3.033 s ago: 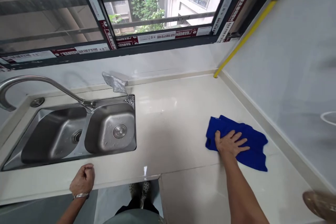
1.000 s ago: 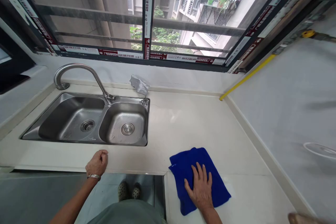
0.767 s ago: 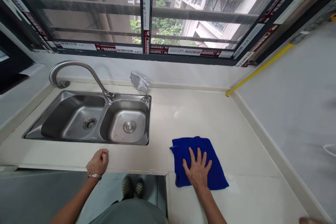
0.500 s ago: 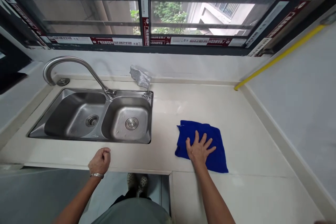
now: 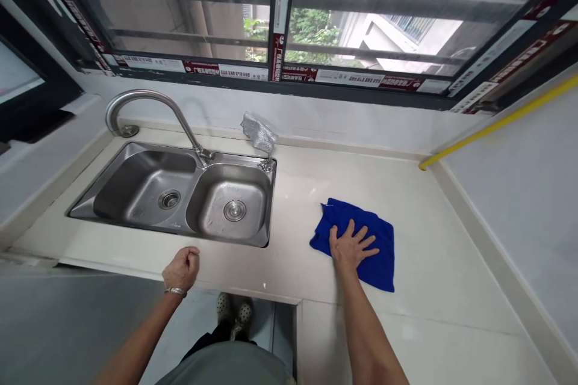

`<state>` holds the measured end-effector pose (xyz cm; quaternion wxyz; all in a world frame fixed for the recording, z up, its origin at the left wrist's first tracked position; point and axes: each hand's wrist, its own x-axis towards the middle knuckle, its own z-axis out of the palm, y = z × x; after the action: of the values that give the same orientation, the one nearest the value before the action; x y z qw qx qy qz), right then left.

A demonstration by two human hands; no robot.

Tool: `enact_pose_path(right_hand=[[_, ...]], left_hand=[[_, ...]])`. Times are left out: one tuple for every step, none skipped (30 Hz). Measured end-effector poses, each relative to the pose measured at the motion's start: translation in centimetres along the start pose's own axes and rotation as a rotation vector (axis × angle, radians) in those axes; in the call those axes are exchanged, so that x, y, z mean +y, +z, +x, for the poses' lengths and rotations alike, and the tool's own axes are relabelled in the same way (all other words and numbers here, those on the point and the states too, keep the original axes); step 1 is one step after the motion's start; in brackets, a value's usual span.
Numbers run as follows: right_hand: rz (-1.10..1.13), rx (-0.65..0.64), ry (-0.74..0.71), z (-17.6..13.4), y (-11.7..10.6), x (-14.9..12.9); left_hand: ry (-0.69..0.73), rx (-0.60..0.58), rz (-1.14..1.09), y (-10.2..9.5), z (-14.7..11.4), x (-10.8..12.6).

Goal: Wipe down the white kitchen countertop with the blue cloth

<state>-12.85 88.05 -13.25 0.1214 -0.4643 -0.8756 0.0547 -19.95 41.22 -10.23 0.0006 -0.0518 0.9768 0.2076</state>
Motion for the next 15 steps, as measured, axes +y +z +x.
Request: enact_pose_path(right_hand=[[-0.005,0.007,-0.006,-0.4,0.0,-0.2],[-0.013,0.013,-0.011,-1.0,0.0,-0.5],[-0.02,0.016,-0.016,-1.6,0.1,-0.8],[-0.026,0.014,-0.022,-2.2,0.1,-1.2],[-0.03,0.011,-0.03,-2.9,0.0,-1.7],[-0.031,0.008,-0.039,-3.6,0.0,-2.2],[-0.031,0.003,-0.051,-4.2,-0.1,-2.6],[-0.03,-0.002,-0.065,-4.9,-0.3,-3.0],[-0.028,-0.007,-0.078,-5.6,-0.4,-3.2],[-0.027,-0.012,-0.096,-6.2,-0.6,-3.3],[-0.029,-0.019,-0.118,-6.9,-0.8,-3.3],[-0.035,-0.025,-0.148,-7.5,-1.1,-3.0],[-0.047,-0.029,-0.181,-8.1,-1.3,-2.6],[-0.062,-0.031,-0.219,-8.6,-1.4,-2.1],[-0.077,-0.033,-0.256,-9.2,-1.6,-1.3]], left_hand=[[0.001,-0.009,-0.002,0.0,0.0,0.0],[-0.002,-0.016,0.001,-0.1,0.0,0.1],[-0.006,-0.022,0.005,-0.2,0.0,0.1],[-0.008,-0.026,0.01,-0.2,0.0,0.2],[-0.011,-0.028,0.012,-0.2,0.0,0.2],[-0.012,-0.03,0.012,-0.3,0.0,0.2],[-0.011,-0.032,0.009,-0.3,0.0,0.3],[-0.008,-0.034,0.005,-0.4,-0.1,0.3],[-0.004,-0.037,0.002,-0.5,-0.1,0.3],[0.001,-0.041,-0.002,-0.5,-0.1,0.3],[0.005,-0.044,-0.005,-0.6,-0.1,0.3],[0.009,-0.046,-0.008,-0.7,-0.1,0.3],[0.012,-0.048,-0.01,-0.8,-0.1,0.3],[0.015,-0.049,-0.013,-0.8,-0.1,0.3],[0.017,-0.048,-0.015,-0.9,-0.1,0.3]])
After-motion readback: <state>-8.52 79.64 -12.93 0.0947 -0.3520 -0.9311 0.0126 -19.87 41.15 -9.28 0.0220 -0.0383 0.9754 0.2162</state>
